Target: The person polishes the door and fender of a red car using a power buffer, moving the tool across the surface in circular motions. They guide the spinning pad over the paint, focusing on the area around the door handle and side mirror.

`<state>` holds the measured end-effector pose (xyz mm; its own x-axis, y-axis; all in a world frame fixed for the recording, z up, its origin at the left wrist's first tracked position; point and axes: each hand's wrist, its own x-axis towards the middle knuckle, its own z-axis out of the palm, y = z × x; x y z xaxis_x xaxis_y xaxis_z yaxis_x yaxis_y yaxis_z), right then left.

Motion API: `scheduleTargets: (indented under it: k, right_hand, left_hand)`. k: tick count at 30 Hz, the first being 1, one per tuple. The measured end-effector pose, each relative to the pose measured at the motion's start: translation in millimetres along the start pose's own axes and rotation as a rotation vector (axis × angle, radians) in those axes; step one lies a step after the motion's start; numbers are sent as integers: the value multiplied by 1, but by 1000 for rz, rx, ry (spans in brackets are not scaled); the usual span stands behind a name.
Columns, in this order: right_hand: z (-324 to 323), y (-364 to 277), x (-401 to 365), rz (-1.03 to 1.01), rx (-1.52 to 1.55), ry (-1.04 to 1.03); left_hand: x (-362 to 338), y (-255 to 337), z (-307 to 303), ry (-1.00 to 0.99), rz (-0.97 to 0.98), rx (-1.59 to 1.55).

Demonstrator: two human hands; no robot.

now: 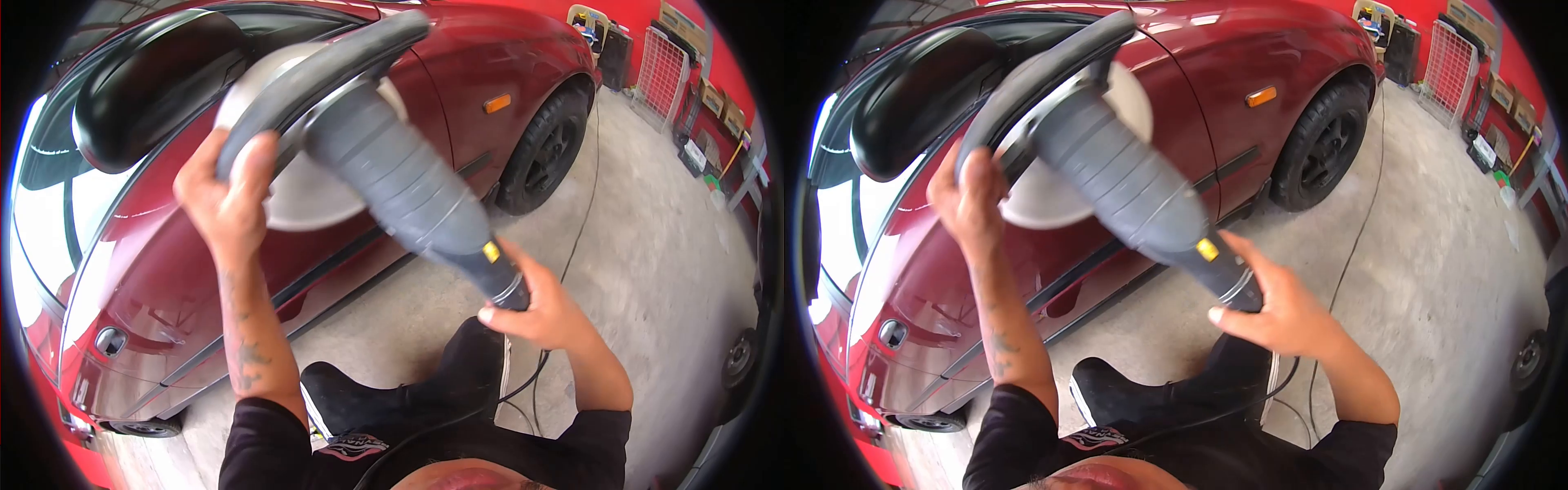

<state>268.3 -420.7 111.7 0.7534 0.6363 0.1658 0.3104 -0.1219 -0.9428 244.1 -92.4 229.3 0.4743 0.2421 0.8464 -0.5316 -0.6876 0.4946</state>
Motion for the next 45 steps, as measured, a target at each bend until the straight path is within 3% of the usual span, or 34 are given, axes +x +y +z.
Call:
scheduleTargets:
  k: [4, 6, 10, 15, 19, 23, 26, 33, 35, 37, 45]
  right_hand:
    - [-32, -9, 0, 138, 182, 125]
    - [-44, 2, -1, 93, 213, 222]
    - [-75, -3, -7, 154, 253, 323]
    - [-107, -28, -23, 202, 164, 388]
    - [-124, -52, -30, 230, 102, 377]
    - [-135, -85, -22, 238, 40, 376]
    - [-138, -111, -15, 248, 13, 364]
    - [-122, -148, -8, 249, 12, 303]
    - [-124, -149, -7, 240, 21, 265]
    - [-125, -150, -6, 236, 21, 234]
    - [-103, -159, 1, 211, -5, 112]
  left_hand:
    - [41, 12, 71, -126, 37, -71]
    - [58, 5, 106, -164, 169, -110]
    - [77, 17, 155, -251, 40, -73]
    - [82, 19, 187, -171, 71, -159]
    - [85, 27, 181, -185, 9, -132]
    - [101, 29, 175, -19, 48, -50]
    - [107, 34, 154, -64, -66, -121]
    - [100, 56, 88, -119, -123, -265]
    - [89, 61, 102, 176, -22, 78]
    - [96, 56, 76, -77, -95, -250]
    - [77, 61, 41, 85, -43, -208]
